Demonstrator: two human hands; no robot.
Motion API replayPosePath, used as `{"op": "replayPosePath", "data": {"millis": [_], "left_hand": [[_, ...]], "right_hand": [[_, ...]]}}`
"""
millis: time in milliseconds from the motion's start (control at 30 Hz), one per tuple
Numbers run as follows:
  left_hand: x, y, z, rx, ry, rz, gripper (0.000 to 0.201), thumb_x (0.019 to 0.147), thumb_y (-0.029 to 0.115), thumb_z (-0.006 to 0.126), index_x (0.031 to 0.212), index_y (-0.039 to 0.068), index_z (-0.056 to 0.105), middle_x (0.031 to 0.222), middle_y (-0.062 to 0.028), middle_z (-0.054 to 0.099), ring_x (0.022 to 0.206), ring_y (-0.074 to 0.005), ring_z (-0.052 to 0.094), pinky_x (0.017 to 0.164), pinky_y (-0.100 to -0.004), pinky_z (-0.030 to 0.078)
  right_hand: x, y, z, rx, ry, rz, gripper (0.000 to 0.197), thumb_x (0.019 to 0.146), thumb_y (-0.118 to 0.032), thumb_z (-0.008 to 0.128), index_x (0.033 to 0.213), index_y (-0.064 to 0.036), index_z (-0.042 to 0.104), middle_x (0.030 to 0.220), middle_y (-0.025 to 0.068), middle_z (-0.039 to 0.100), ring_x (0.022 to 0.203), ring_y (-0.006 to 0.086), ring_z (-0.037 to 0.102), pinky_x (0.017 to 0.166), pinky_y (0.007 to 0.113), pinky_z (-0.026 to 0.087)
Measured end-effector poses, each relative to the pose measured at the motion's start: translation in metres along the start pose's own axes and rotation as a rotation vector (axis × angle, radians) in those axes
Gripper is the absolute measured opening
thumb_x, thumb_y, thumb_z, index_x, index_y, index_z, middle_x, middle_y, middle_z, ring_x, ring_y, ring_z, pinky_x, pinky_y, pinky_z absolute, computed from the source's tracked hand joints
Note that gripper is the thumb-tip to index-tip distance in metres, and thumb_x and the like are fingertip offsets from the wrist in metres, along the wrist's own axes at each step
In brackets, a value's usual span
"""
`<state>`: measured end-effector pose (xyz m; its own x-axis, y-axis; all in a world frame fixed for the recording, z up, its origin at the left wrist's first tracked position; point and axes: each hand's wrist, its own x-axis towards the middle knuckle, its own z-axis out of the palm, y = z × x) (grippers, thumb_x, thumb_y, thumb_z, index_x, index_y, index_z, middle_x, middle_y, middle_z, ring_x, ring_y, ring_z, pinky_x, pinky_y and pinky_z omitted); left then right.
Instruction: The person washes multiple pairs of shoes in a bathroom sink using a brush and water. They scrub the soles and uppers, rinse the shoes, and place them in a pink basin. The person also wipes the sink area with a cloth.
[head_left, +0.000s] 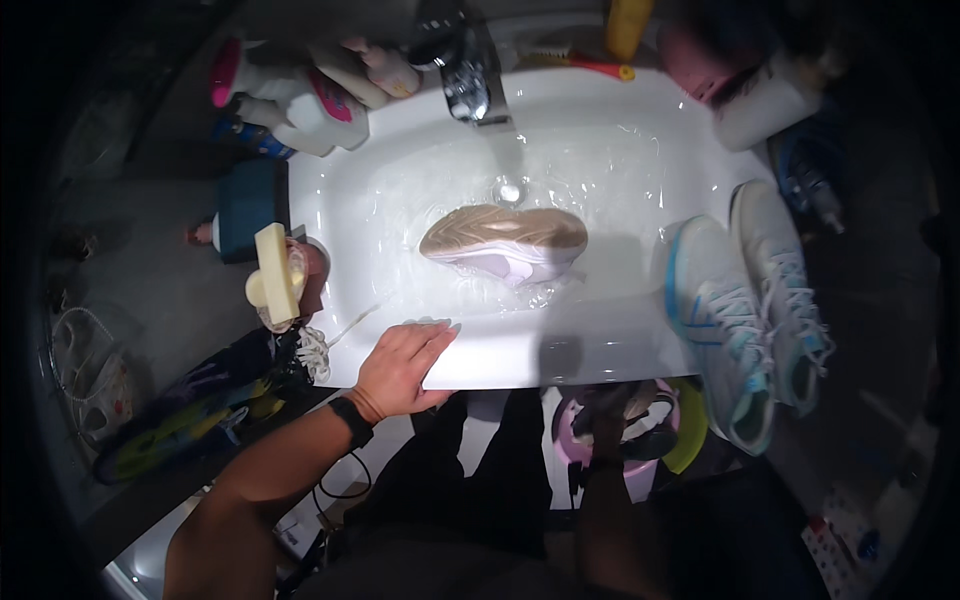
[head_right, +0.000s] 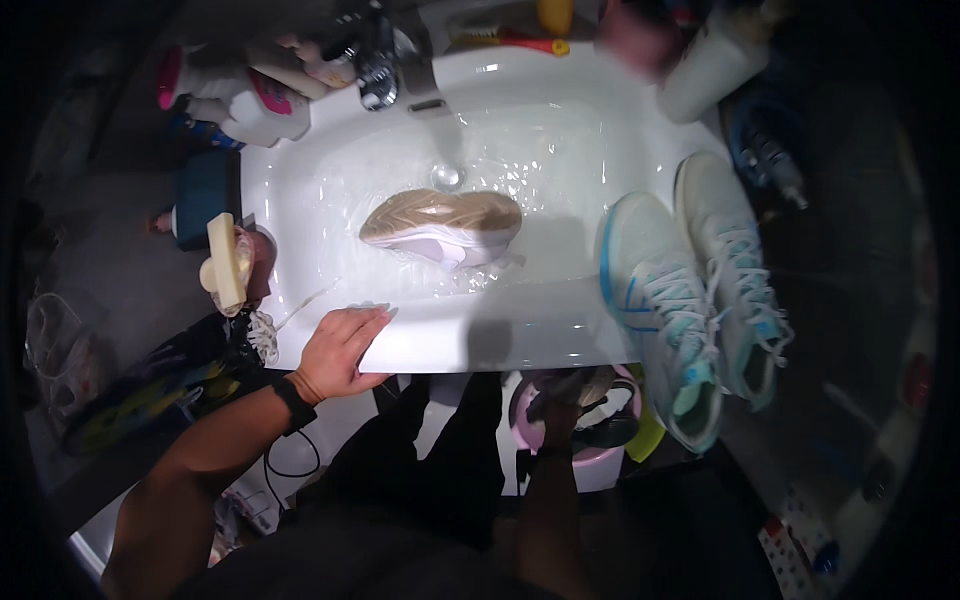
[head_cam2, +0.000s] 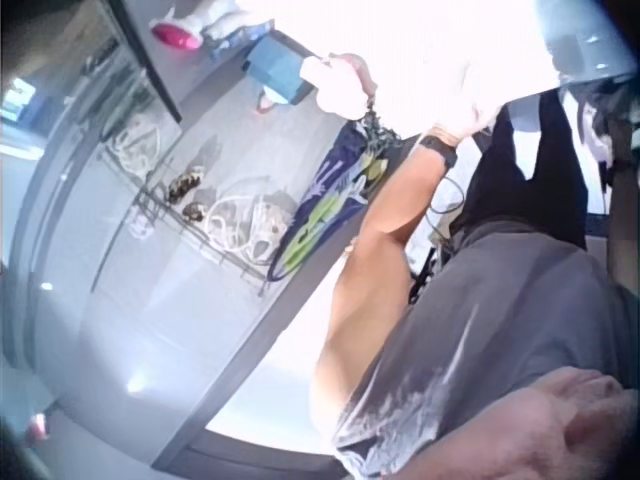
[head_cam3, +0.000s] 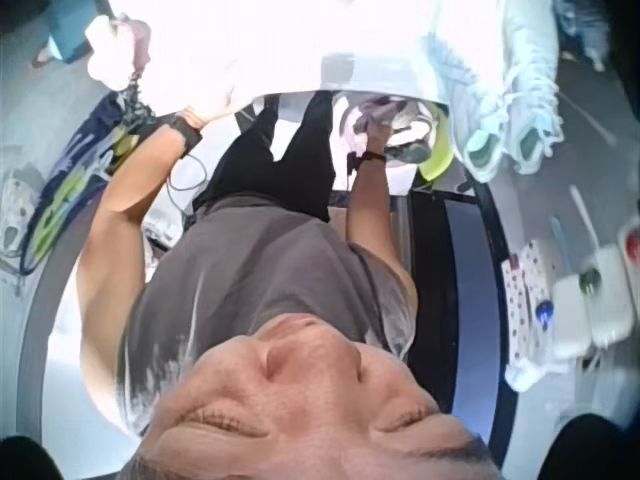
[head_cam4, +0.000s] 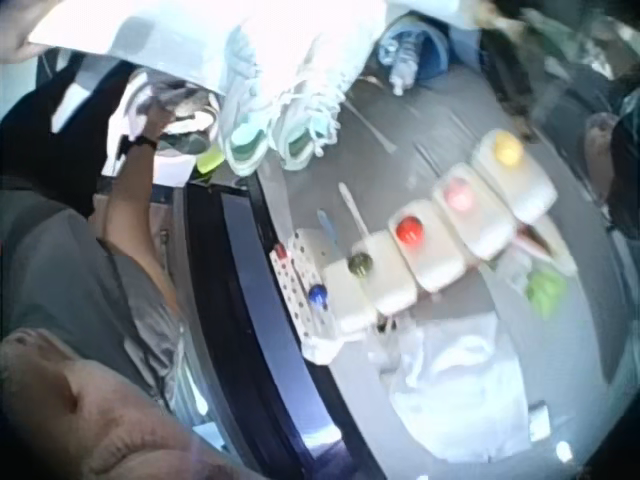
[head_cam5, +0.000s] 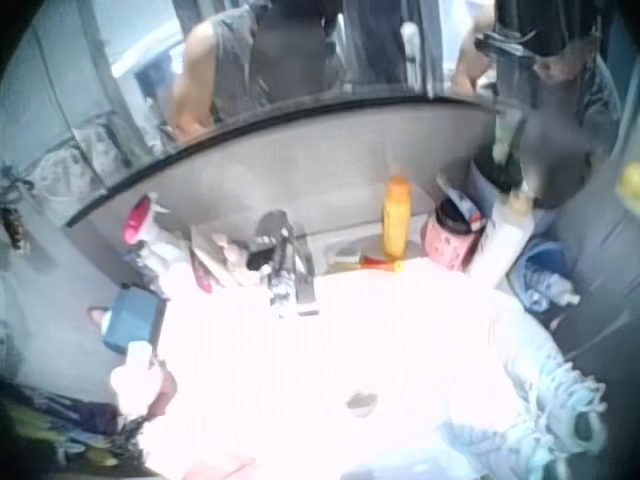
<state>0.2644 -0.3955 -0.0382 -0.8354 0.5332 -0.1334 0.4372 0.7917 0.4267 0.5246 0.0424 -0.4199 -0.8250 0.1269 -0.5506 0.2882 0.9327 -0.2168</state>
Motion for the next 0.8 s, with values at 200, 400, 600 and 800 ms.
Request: {"op": "replayPosePath", "data": {"millis": [200, 400, 600, 800], "left_hand": [[-0.002, 0.005, -0.015, -0.053, -0.022, -0.028, 0.084, 0.087, 0.05, 0.082, 0.154, 0.006, 0.055, 0.145, -0.0163, 0.063, 0.133, -0.0358, 0.059, 0.117, -0.048, 0.042], [0.0, -0.008, -0.015, -0.34, 0.012, -0.094, 0.073, 0.089, 0.043, 0.084, 0.145, 0.003, 0.061, 0.143, -0.0197, 0.062, 0.135, -0.0378, 0.059, 0.116, -0.0481, 0.046], [0.114, -0.053, -0.033, -0.132, 0.419, 0.065, 0.059, 0.091, 0.03, 0.079, 0.14, 0.003, 0.063, 0.146, -0.0215, 0.062, 0.141, -0.0412, 0.056, 0.119, -0.0551, 0.044], [0.164, -0.085, -0.035, -0.201, -0.336, -0.405, 0.068, 0.089, 0.048, 0.081, 0.144, 0.012, 0.064, 0.146, -0.0154, 0.064, 0.139, -0.0354, 0.061, 0.114, -0.0529, 0.051]], "right_hand": [[-0.066, -0.024, -0.211, 0.358, -0.198, -0.192, 0.053, 0.075, -0.026, 0.089, 0.119, -0.0009, 0.072, 0.114, 0.0274, 0.076, 0.109, 0.0453, 0.074, 0.092, 0.052, 0.06], [-0.103, -0.128, -0.436, 0.451, -0.33, -0.266, 0.07, 0.065, -0.012, 0.09, 0.13, -0.0004, 0.065, 0.124, 0.0239, 0.07, 0.122, 0.0437, 0.066, 0.104, 0.047, 0.055], [-0.08, -0.239, -0.567, 0.732, -0.475, -0.195, 0.086, 0.074, -0.001, 0.087, 0.153, 0.0001, 0.05, 0.135, 0.0109, 0.066, 0.126, 0.0218, 0.063, 0.109, 0.037, 0.051], [0.017, -0.322, -0.572, 0.809, -0.415, 0.0, 0.066, 0.088, -0.023, 0.084, 0.142, 0.0066, 0.06, 0.12, 0.0126, 0.074, 0.106, 0.0207, 0.07, 0.093, 0.035, 0.056]]}}
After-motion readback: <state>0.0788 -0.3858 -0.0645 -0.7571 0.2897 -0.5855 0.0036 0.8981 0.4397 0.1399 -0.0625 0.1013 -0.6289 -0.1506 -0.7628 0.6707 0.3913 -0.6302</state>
